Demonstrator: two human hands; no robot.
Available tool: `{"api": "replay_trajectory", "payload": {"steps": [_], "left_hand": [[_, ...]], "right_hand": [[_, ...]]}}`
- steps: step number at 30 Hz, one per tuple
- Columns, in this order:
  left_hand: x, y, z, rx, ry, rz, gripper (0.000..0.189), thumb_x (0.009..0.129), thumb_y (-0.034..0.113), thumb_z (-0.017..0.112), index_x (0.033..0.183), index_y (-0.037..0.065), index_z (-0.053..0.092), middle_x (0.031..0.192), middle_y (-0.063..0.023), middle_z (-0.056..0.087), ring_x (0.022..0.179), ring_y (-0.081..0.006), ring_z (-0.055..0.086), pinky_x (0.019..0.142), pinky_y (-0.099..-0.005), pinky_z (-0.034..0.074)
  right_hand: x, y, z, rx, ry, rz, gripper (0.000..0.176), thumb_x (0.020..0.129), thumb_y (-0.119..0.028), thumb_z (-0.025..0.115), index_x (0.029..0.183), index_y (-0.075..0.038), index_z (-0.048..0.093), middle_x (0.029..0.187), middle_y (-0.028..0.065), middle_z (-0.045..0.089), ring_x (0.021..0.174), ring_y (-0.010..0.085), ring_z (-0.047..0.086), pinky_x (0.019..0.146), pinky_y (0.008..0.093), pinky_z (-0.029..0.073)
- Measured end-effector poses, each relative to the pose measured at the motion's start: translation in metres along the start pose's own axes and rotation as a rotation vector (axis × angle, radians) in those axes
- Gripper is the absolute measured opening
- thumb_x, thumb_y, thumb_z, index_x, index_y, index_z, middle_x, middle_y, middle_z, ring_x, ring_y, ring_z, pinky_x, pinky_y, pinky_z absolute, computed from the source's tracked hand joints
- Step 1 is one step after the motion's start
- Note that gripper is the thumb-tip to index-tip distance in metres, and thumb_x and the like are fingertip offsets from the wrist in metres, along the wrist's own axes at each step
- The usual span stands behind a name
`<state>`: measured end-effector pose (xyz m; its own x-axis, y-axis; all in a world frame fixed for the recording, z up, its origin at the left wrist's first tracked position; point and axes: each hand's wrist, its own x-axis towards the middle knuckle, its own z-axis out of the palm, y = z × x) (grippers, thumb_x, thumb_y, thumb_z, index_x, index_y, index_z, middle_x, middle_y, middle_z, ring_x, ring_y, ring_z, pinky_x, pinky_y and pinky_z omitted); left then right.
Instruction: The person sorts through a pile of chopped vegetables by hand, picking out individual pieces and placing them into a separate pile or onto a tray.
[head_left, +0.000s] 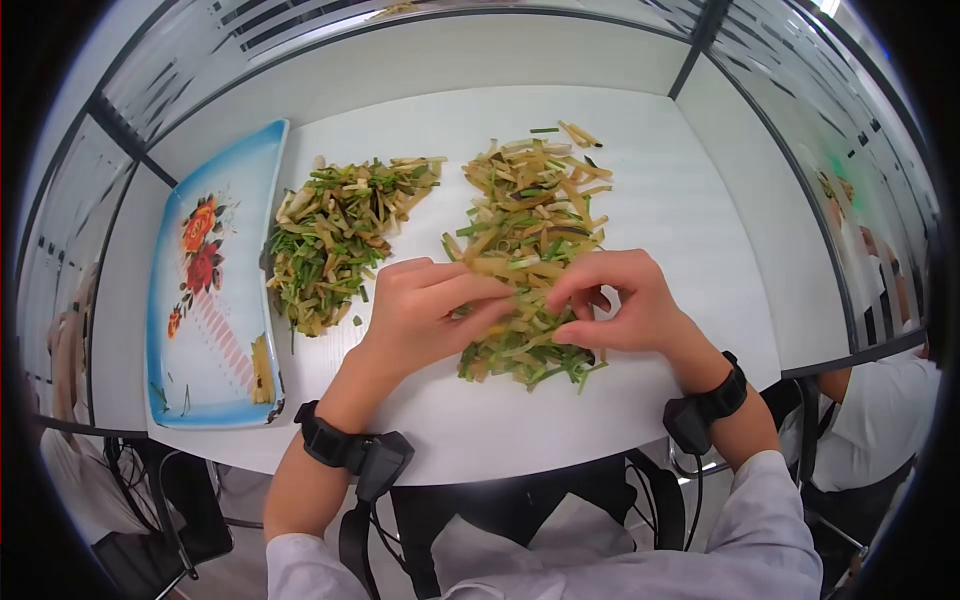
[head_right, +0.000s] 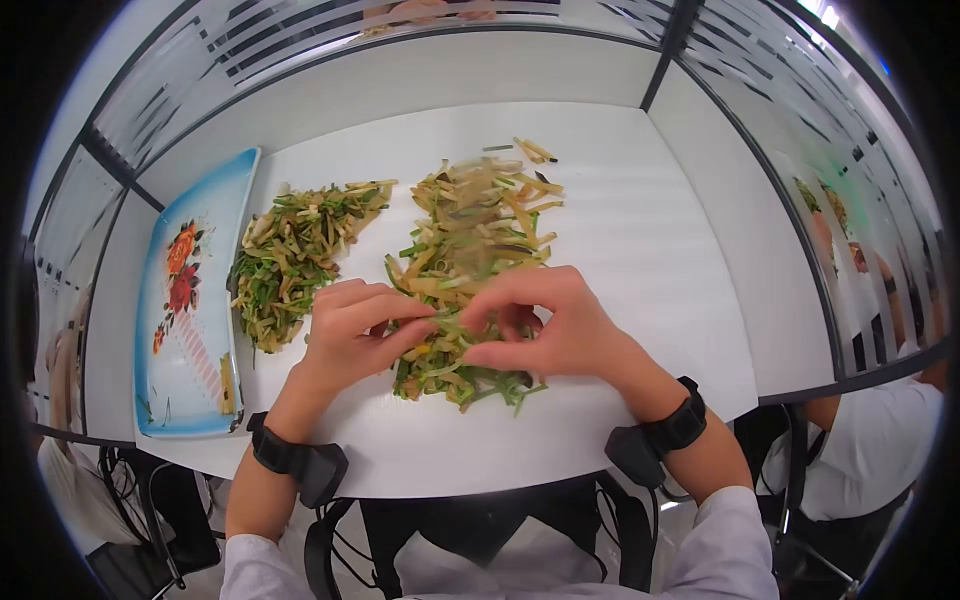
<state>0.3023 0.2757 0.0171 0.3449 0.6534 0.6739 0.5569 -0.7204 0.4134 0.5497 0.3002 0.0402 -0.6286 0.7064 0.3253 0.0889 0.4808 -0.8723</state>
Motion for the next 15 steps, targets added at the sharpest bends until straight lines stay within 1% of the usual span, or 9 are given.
{"api": "replay_trajectory", "payload": {"steps": [1, 5, 7, 13, 15], "left_hand": [[0.000, 0.000, -0.001, 0.013, -0.001, -0.004, 0.013, 0.070, 0.017, 0.083, 0.079, 0.018, 0.074, 0.063, 0.0036, 0.065, 0.049, -0.0145, 0.056, 0.048, -0.0259, 0.041], [0.000, 0.000, 0.001, 0.021, 0.005, 0.000, 0.012, 0.071, 0.019, 0.083, 0.078, 0.018, 0.073, 0.062, 0.0034, 0.065, 0.048, -0.0151, 0.055, 0.048, -0.0267, 0.041], [0.000, 0.000, 0.001, -0.013, -0.003, 0.049, 0.015, 0.070, 0.014, 0.084, 0.081, 0.014, 0.074, 0.062, 0.0013, 0.064, 0.048, -0.0128, 0.053, 0.046, -0.0265, 0.038], [0.001, 0.000, -0.003, 0.018, -0.007, 0.060, 0.009, 0.074, 0.015, 0.081, 0.078, 0.014, 0.073, 0.062, 0.0015, 0.063, 0.046, -0.0137, 0.051, 0.047, -0.0271, 0.037], [0.003, -0.001, -0.011, 0.133, -0.009, 0.045, 0.008, 0.074, 0.015, 0.080, 0.077, 0.013, 0.074, 0.063, 0.0006, 0.063, 0.047, -0.0147, 0.051, 0.047, -0.0274, 0.038]], "right_hand": [[0.000, -0.001, 0.001, 0.000, 0.007, 0.019, 0.015, 0.075, -0.006, 0.081, 0.087, -0.006, 0.072, 0.078, -0.0011, 0.069, 0.056, 0.0037, 0.053, 0.051, 0.0194, 0.040], [0.001, 0.004, 0.003, -0.080, 0.053, -0.028, 0.010, 0.077, -0.005, 0.079, 0.084, -0.006, 0.073, 0.075, -0.0011, 0.067, 0.056, 0.0041, 0.053, 0.051, 0.0199, 0.041], [0.001, 0.002, 0.002, -0.081, 0.065, 0.030, 0.006, 0.079, -0.004, 0.077, 0.082, -0.005, 0.073, 0.073, -0.0009, 0.066, 0.056, 0.0044, 0.053, 0.051, 0.0202, 0.041], [0.002, 0.004, 0.002, -0.117, 0.062, 0.019, 0.006, 0.079, -0.004, 0.077, 0.084, -0.005, 0.072, 0.073, -0.0002, 0.067, 0.058, 0.0040, 0.054, 0.052, 0.0199, 0.042], [0.002, 0.012, 0.000, -0.110, 0.171, 0.093, 0.007, 0.081, -0.006, 0.076, 0.086, -0.003, 0.072, 0.074, 0.0004, 0.068, 0.060, 0.0039, 0.056, 0.054, 0.0199, 0.043]]}}
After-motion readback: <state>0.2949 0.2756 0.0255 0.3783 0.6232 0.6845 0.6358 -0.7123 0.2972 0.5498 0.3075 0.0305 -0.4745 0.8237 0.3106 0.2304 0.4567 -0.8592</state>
